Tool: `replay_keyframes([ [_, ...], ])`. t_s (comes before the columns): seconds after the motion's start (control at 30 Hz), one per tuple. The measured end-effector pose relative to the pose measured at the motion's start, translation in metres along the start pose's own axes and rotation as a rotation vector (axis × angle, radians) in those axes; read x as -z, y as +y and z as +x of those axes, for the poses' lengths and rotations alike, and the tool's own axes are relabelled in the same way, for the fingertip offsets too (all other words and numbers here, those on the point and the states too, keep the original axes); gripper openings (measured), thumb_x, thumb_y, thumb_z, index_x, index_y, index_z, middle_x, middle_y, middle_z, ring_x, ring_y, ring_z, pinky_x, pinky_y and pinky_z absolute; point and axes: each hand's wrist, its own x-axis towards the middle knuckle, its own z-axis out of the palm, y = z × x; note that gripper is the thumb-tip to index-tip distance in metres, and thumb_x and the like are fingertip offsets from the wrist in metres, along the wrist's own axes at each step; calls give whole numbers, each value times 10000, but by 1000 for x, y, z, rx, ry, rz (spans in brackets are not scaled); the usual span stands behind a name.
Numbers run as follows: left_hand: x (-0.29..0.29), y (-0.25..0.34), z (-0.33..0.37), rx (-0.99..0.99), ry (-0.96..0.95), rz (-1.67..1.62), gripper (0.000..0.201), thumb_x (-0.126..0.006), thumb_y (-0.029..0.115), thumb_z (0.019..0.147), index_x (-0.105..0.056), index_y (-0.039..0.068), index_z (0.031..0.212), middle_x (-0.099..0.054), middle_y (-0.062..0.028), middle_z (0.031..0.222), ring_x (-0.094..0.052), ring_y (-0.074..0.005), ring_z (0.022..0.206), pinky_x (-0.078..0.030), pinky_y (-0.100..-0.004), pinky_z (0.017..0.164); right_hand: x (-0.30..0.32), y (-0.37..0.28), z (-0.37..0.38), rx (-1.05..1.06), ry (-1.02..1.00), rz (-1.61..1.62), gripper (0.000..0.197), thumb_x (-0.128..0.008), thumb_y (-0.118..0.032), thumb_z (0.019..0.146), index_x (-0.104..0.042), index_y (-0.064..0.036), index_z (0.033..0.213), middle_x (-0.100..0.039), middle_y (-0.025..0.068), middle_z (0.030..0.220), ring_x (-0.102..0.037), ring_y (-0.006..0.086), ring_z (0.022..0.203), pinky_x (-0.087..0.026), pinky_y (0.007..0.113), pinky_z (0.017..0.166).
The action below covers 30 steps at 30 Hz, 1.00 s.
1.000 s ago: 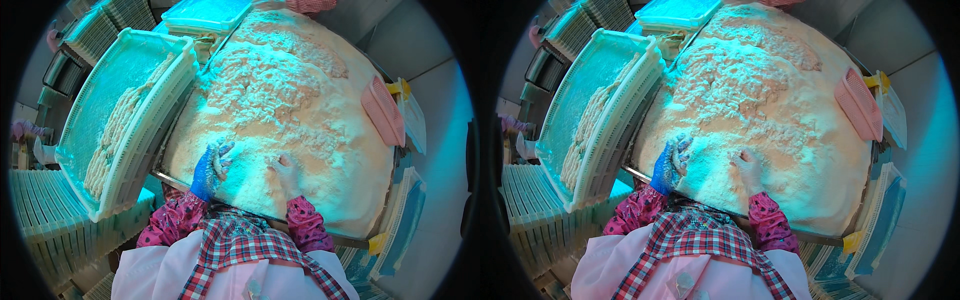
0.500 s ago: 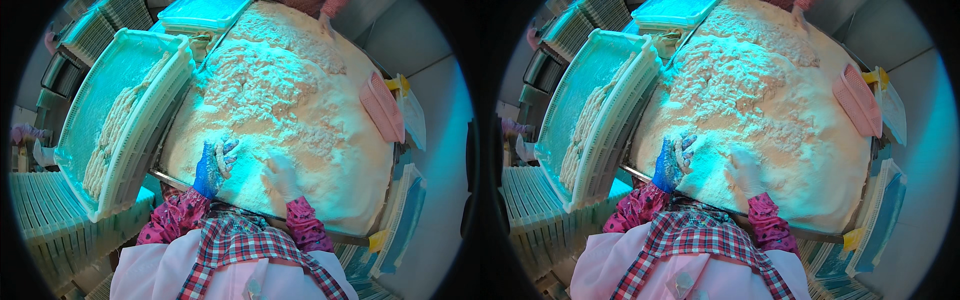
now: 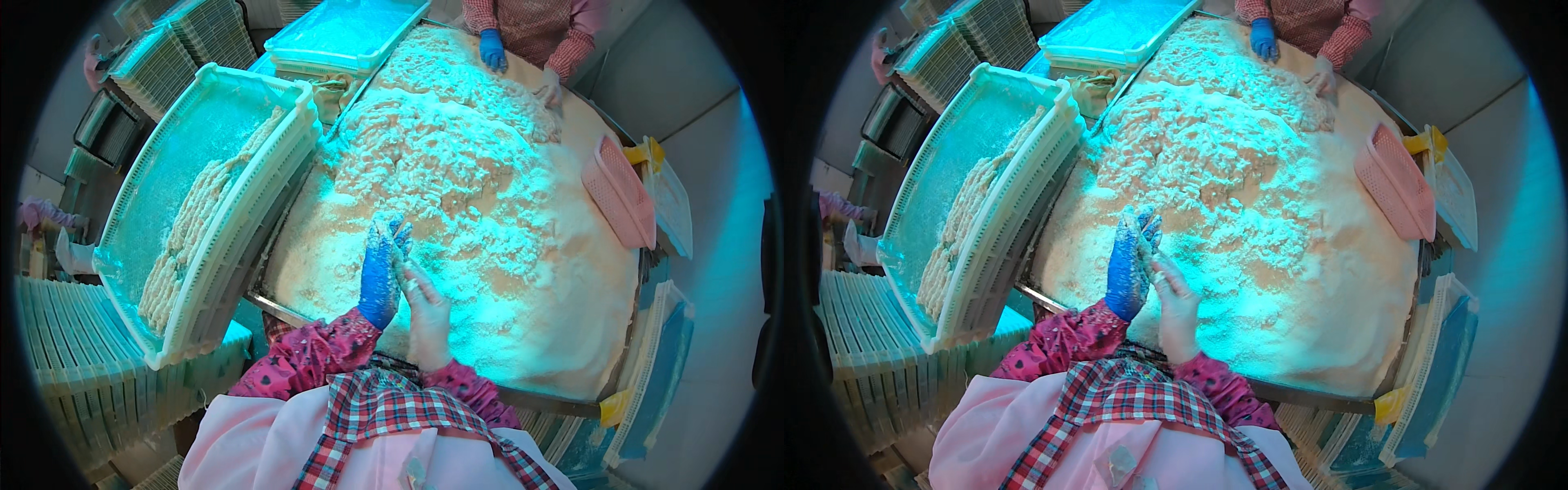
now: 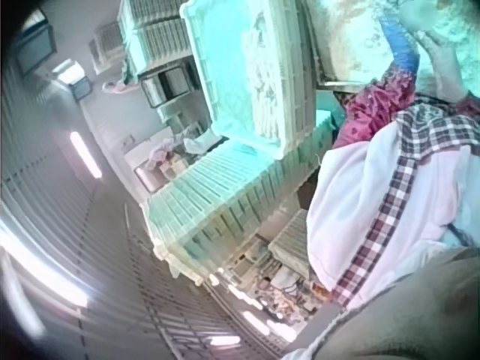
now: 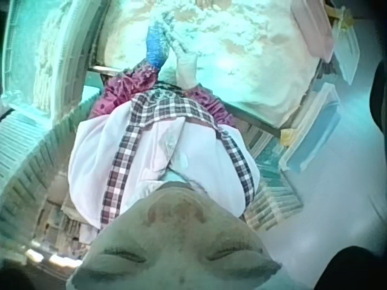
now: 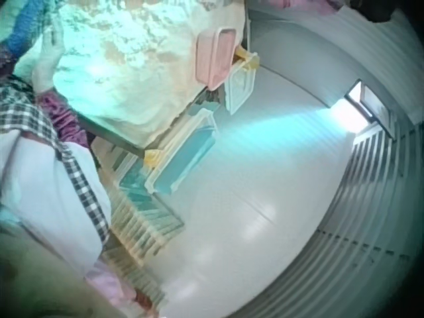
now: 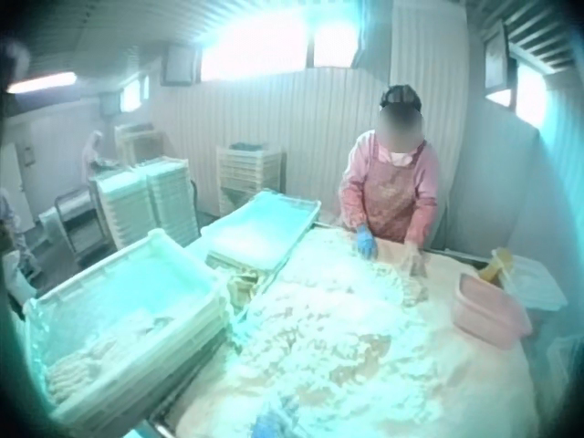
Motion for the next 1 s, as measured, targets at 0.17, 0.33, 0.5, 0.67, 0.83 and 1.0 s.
replay_keyframes([
  [0.17, 4, -3, 5, 134, -168, -213, 613, -375, 401, 955, -159, 87, 1435, -250, -141, 1450, -286, -277, 1318, -208, -405, 1096, -17, -23, -23, 356, -129, -196, 528, -342, -327, 973, -294, 3, 1381, -371, 174, 1372, -376, 247, 1249, -311, 332, 1007],
  [0.33, 32, -49, -19, -70, -567, 335, 626, -345, 367, 963, -108, 43, 1443, -137, -105, 1500, -139, -227, 1382, -97, -370, 1121, -23, -36, 2, 631, -158, -539, 792, -123, -598, 910, -44, -15, 1441, 7, 202, 1499, 22, 355, 1386, -31, 430, 1106],
  [0.5, 19, -30, -24, -93, -605, 232, 749, -417, 453, 913, -110, 13, 1435, -103, -125, 1505, -113, -244, 1387, -74, -373, 1118, -18, -24, 3, 728, -118, -568, 821, -117, -621, 898, -43, -9, 1440, 1, 207, 1496, 15, 368, 1383, -47, 458, 1102],
  [0.67, 10, -4, -37, -77, -628, 295, 788, -488, 458, 885, -150, -7, 1424, -118, -148, 1498, -135, -267, 1380, -96, -386, 1117, -11, -2, -2, 732, -140, -633, 851, -98, -656, 876, -5, -26, 1441, 28, 186, 1501, 37, 350, 1384, -18, 459, 1105],
  [0.83, 61, -46, 5, -101, -705, 810, 600, -517, 221, 905, -256, 17, 1405, -220, -141, 1478, -276, -256, 1335, -257, -347, 1069, -18, 1, 5, 552, 121, -289, 911, -122, -719, 837, -32, -48, 1447, -15, 132, 1513, -10, 245, 1393, -25, 394, 1116],
  [1.0, 66, -66, -7, 553, -496, 233, 535, -513, 165, 915, -303, 43, 1392, -261, -116, 1466, -307, -245, 1317, -298, -335, 1048, -2, -13, 3, 513, 121, -387, 957, -139, -739, 822, -22, -18, 1439, 3, 137, 1513, 11, 253, 1394, 3, 392, 1116],
])
